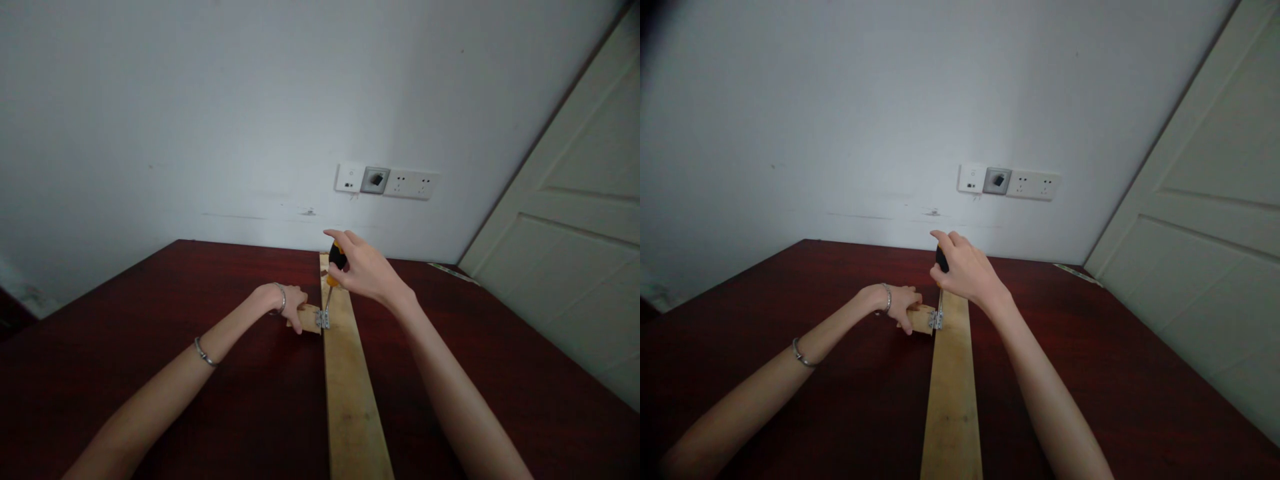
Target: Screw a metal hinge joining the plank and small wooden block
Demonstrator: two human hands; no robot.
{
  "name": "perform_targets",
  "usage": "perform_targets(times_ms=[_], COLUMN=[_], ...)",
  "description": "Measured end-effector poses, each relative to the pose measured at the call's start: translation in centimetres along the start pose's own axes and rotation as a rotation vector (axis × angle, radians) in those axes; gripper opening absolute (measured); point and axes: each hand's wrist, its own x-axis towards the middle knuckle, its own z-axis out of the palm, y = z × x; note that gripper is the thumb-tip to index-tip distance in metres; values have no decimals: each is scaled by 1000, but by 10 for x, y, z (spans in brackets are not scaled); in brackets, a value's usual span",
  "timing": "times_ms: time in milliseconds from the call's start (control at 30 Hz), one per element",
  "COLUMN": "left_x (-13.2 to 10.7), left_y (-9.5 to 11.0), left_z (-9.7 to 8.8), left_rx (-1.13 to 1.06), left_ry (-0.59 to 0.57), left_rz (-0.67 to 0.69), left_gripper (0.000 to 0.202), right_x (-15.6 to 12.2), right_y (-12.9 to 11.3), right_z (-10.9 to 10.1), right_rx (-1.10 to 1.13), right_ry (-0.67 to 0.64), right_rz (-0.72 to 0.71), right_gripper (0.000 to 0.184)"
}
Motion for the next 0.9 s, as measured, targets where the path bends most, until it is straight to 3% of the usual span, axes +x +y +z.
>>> perform_targets(times_ms=[167,400,533,700,900], left_x=[3,3,4,0,-1], left_y=[-1,-3,-3,-1,0], left_z=[2,2,2,0,-1], left_rx=[4,-15,-12,-8,-2], left_ry=[3,-1,8,4,12], left_rz=[7,0,23,5,22], left_gripper=[76,82,75,69,68], right_x=[0,0,0,0,1], right_y=[-1,0,1,0,1], right_z=[0,-1,1,2,4], right_rx=[-75,-93,-79,-84,7], right_ry=[-16,1,-13,23,6], right_rz=[19,21,33,19,9], right_gripper=[45,52,44,54,40])
